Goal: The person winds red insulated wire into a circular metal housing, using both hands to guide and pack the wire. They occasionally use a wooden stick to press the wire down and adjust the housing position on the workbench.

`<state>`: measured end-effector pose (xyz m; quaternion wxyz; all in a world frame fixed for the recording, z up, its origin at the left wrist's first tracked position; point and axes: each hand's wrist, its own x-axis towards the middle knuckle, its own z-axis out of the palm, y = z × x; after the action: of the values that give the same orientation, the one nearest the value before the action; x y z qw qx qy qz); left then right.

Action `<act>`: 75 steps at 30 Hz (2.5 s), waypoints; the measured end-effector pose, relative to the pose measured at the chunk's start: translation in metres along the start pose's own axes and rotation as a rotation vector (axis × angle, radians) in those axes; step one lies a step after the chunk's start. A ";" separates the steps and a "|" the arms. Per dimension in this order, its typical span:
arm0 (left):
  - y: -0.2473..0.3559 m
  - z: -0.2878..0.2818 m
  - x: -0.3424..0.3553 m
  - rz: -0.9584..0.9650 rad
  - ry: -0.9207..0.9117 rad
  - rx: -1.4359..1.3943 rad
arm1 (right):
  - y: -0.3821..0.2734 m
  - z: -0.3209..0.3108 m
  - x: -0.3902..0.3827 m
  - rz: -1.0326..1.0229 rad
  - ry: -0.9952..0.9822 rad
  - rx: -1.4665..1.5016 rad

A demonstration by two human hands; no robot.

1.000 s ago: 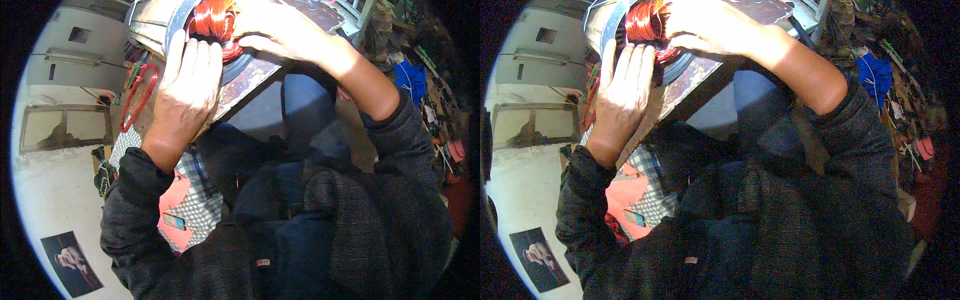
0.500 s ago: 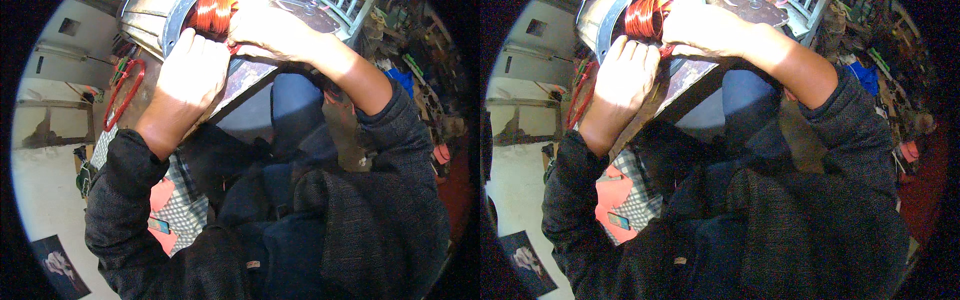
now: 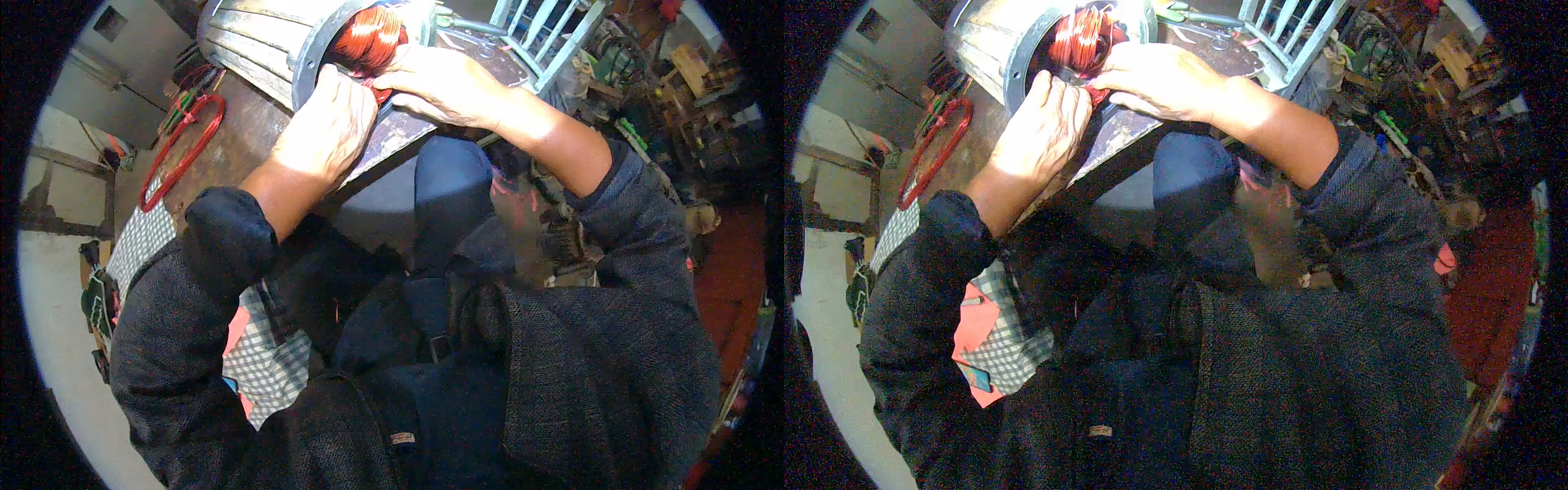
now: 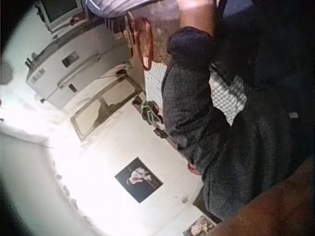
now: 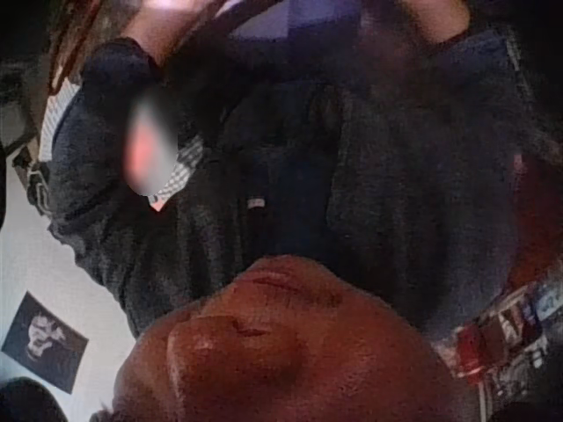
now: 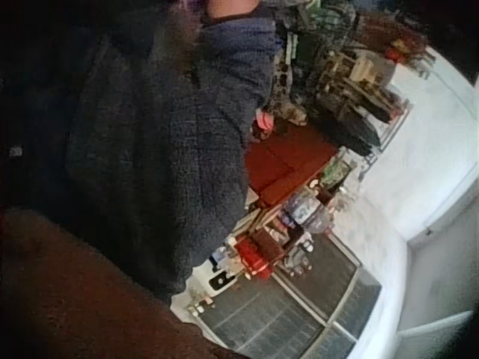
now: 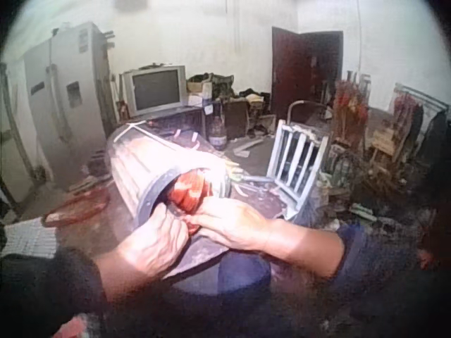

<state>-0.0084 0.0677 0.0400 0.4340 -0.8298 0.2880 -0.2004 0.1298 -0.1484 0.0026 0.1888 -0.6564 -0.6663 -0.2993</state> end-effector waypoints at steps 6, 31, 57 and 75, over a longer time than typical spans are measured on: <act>-0.003 0.008 -0.005 0.101 -0.006 0.028 | 0.002 -0.007 0.026 0.120 -0.199 0.004; 0.012 -0.013 0.024 -0.265 0.026 -0.311 | -0.013 -0.053 -0.033 0.485 0.050 -0.072; -0.016 -0.029 0.022 -0.101 -0.012 -0.308 | -0.052 0.056 -0.002 1.294 0.563 1.512; -0.017 -0.015 0.045 -0.183 -0.080 -0.566 | -0.056 0.063 0.004 1.288 0.736 1.546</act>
<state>0.0218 0.0369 0.0666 0.1768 -0.9475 0.2391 -0.1174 0.0835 -0.1026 -0.0503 0.8651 -0.4561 -0.1054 0.1804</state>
